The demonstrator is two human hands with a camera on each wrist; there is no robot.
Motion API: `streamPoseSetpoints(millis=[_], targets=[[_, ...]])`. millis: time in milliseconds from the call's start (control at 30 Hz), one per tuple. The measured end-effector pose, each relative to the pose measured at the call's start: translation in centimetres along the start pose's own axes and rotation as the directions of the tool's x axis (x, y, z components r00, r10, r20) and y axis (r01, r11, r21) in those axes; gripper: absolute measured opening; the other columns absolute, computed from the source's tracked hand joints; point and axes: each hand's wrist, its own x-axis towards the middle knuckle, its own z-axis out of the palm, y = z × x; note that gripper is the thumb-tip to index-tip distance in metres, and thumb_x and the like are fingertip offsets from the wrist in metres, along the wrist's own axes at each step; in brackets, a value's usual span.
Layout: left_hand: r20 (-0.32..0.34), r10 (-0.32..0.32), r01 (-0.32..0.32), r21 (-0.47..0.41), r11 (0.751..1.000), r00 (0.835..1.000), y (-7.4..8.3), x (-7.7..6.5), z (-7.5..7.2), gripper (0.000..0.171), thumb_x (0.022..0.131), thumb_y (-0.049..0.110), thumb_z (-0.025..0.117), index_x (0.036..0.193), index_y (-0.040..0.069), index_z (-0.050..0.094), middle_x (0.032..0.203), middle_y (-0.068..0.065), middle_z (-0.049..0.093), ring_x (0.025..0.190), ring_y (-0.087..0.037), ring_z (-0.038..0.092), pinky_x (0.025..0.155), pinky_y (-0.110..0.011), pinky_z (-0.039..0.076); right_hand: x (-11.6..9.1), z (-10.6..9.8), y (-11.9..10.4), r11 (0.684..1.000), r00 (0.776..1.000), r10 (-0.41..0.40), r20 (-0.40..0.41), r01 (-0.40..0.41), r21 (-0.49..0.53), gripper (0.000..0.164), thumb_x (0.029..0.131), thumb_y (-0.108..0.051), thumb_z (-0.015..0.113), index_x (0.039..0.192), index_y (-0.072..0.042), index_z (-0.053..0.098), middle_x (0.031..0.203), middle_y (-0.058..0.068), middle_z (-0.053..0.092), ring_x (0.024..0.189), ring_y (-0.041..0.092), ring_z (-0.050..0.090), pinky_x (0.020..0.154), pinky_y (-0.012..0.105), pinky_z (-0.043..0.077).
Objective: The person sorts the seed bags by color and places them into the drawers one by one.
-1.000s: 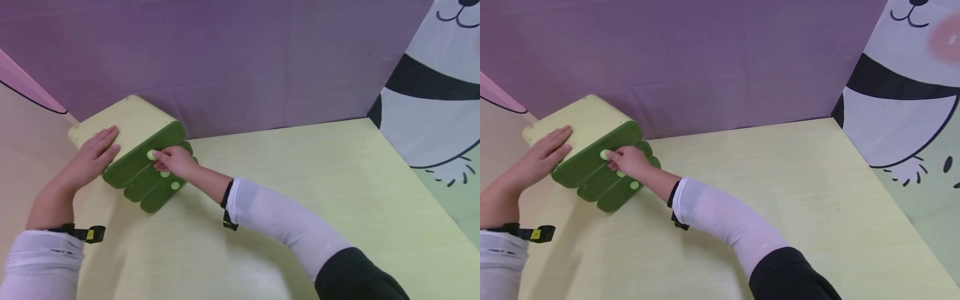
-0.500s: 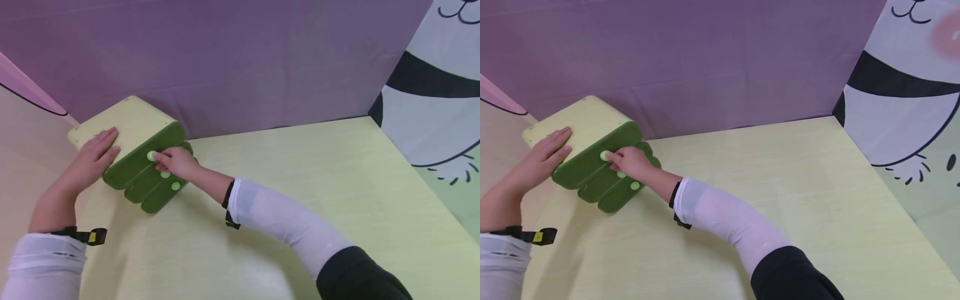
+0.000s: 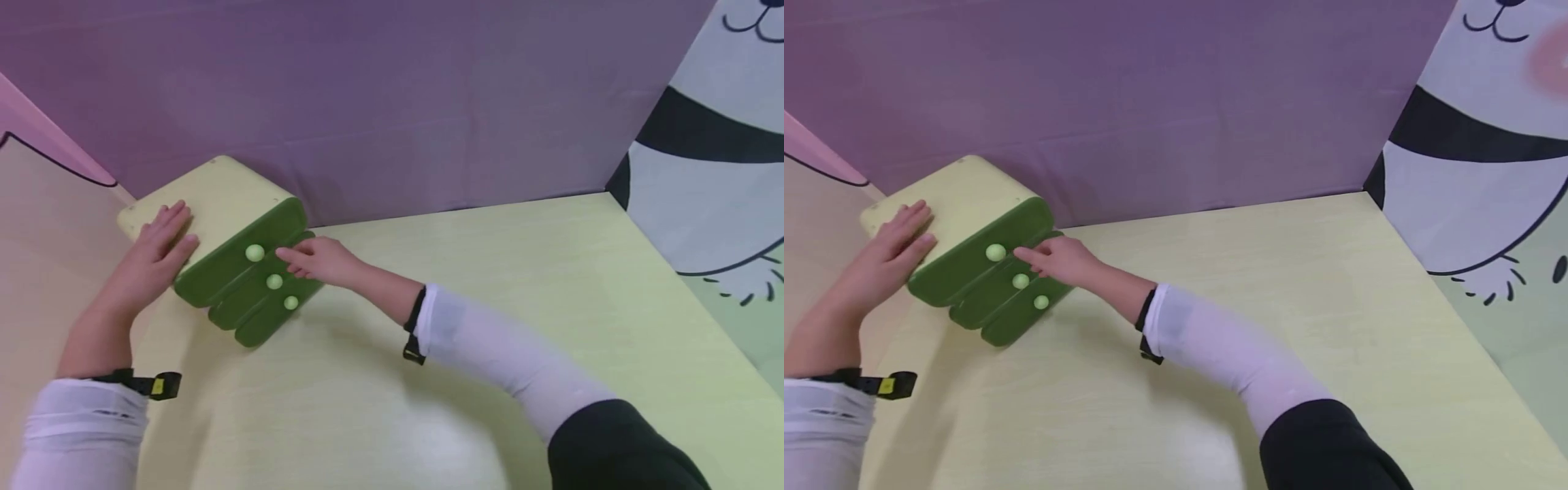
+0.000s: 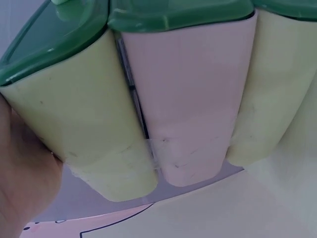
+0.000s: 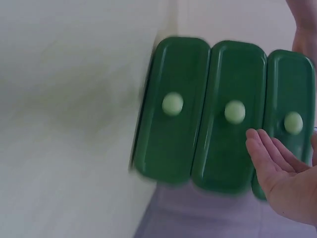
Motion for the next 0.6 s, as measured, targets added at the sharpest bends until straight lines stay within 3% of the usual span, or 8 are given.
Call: streamPoseSetpoints(millis=[167, 400, 500, 600], targets=[[-0.075, -0.045, 0.039, -0.075, 0.996, 0.996, 0.8, -0.5, 0.4, 0.057, 0.106, 0.029, 0.029, 0.155, 0.004, 0.011, 0.163, -0.014, 0.001, 0.149, -0.029, -0.015, 0.118, -0.056, -0.014, -3.0, -4.6, 1.8, 0.974, 0.997, -0.057, -0.060, 0.043, -0.223, 0.049, 0.101, -0.045, 0.045, 0.132, -0.010, 0.059, 0.126, 0.007, 0.065, 0.116, 0.019, 0.061, 0.098, 0.031, 0.051], [-0.198, -0.111, 0.085, -0.134, 0.987, 0.974, 3.3, -1.3, 1.2, 0.055, 0.107, 0.034, 0.021, 0.156, 0.015, 0.007, 0.163, -0.006, -0.001, 0.149, -0.019, -0.012, 0.120, -0.050, -0.011, -8.4, -10.9, 4.6, 0.962, 0.961, -0.076, -0.267, 0.001, -0.273, 0.046, 0.102, -0.039, 0.046, 0.135, -0.008, 0.056, 0.134, 0.011, 0.060, 0.124, 0.026, 0.056, 0.105, 0.041, 0.046], [-0.306, -0.097, 0.069, -0.104, 0.992, 0.947, 4.8, -1.9, 2.4, 0.057, 0.106, 0.035, 0.026, 0.157, 0.015, 0.008, 0.163, -0.005, 0.002, 0.150, -0.019, -0.009, 0.122, -0.050, -0.007, -11.0, -13.0, 5.6, 0.951, 0.944, -0.051, -0.325, -0.054, -0.305, 0.048, 0.102, -0.039, 0.045, 0.138, -0.007, 0.052, 0.136, 0.013, 0.058, 0.126, 0.030, 0.055, 0.105, 0.046, 0.045], [-0.432, -0.060, 0.048, -0.039, 0.998, 0.900, 6.3, -2.6, 4.2, 0.063, 0.104, 0.042, 0.032, 0.156, 0.014, 0.010, 0.164, -0.003, 0.005, 0.151, -0.019, -0.006, 0.123, -0.048, -0.003, -13.6, -14.5, 6.4, 0.930, 0.927, -0.031, -0.373, -0.110, -0.351, 0.053, 0.103, -0.042, 0.042, 0.142, -0.007, 0.047, 0.142, 0.015, 0.052, 0.131, 0.034, 0.048, 0.109, 0.050, 0.040]])
